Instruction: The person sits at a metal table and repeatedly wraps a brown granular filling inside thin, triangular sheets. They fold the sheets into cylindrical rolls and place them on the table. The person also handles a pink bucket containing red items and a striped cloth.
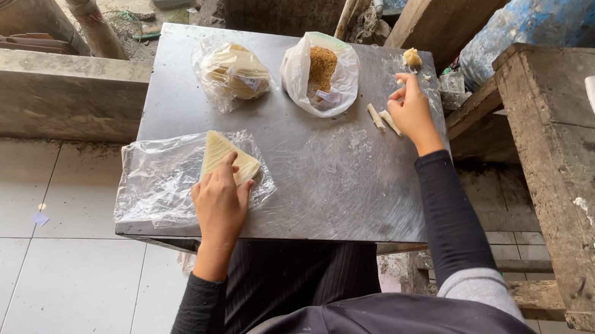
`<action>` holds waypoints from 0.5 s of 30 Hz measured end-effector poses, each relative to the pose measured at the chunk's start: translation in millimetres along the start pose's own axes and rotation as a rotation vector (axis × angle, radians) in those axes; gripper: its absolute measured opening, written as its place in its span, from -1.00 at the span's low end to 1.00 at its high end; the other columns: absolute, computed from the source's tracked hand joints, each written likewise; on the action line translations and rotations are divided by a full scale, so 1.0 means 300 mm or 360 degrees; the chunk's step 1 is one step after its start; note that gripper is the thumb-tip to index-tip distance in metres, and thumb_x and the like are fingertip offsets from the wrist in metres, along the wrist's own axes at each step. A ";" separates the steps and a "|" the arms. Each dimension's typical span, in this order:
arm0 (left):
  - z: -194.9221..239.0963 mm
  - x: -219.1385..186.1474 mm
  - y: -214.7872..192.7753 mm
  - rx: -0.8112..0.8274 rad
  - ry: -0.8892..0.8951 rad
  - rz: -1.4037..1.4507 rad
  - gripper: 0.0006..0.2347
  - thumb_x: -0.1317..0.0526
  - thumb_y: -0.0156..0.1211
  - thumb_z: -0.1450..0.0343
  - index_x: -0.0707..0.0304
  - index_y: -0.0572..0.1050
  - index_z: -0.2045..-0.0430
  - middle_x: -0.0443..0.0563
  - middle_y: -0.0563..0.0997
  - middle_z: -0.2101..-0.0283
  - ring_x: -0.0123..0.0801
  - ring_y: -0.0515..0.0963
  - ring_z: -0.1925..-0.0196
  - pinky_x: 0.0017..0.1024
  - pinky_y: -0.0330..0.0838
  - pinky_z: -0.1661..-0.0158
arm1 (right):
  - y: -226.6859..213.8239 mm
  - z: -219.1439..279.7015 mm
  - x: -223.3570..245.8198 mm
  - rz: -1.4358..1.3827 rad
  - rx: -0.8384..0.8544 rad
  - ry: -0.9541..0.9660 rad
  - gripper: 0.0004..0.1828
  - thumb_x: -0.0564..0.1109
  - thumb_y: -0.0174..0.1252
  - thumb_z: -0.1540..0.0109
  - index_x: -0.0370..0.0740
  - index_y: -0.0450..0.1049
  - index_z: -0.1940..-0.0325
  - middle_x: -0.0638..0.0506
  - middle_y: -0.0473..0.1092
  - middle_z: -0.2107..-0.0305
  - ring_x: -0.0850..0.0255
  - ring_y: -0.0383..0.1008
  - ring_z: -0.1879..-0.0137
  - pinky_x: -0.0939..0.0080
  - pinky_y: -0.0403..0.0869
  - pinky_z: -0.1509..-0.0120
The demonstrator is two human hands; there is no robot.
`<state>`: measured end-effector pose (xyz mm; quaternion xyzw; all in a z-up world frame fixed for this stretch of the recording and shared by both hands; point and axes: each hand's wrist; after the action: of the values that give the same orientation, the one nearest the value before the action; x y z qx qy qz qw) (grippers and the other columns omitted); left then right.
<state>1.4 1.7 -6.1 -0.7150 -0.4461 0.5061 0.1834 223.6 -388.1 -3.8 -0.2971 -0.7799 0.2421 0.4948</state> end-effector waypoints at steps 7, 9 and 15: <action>-0.017 -0.092 0.034 -0.0068 0.0065 0.0591 -0.53 0.27 0.34 -0.43 0.22 0.34 -0.25 -0.01 0.66 -0.01 -0.25 0.63 -0.05 -0.26 0.43 -0.07 | -0.002 0.132 0.214 0.0481 0.0107 -0.0241 -0.33 -0.27 0.36 -0.15 -0.15 0.30 -0.33 0.02 0.55 0.32 0.14 0.53 0.21 0.15 0.45 0.06; -0.022 -0.170 0.064 -0.0007 0.0053 0.0945 -0.50 0.31 0.32 -0.42 0.26 0.30 -0.26 0.08 0.63 -0.07 -0.25 0.64 -0.05 -0.29 0.52 -0.06 | -0.024 0.144 0.309 0.0029 0.0225 0.0212 -0.29 -0.32 0.26 -0.16 -0.18 0.25 -0.39 0.03 0.54 0.27 0.21 0.51 0.29 0.30 0.47 0.15; -0.056 -0.318 0.146 0.0317 0.0005 0.1803 -0.40 0.37 0.32 -0.39 0.28 0.15 -0.32 0.13 0.58 -0.14 -0.24 0.59 -0.14 -0.32 0.50 -0.09 | -0.091 0.292 0.573 -0.1221 0.0919 0.0292 -0.28 -0.40 0.20 -0.20 -0.25 0.18 -0.43 0.02 0.53 0.24 0.36 0.50 0.11 0.41 0.44 0.03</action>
<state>27.6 -97.0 23.1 -0.8225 0.0566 0.5639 -0.0491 79.8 -293.7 88.1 0.1409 -0.6873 0.2215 0.6772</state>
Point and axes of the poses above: each hand's wrist, its own z-axis away from the middle knuckle, its own y-axis out of the palm, x = y × z
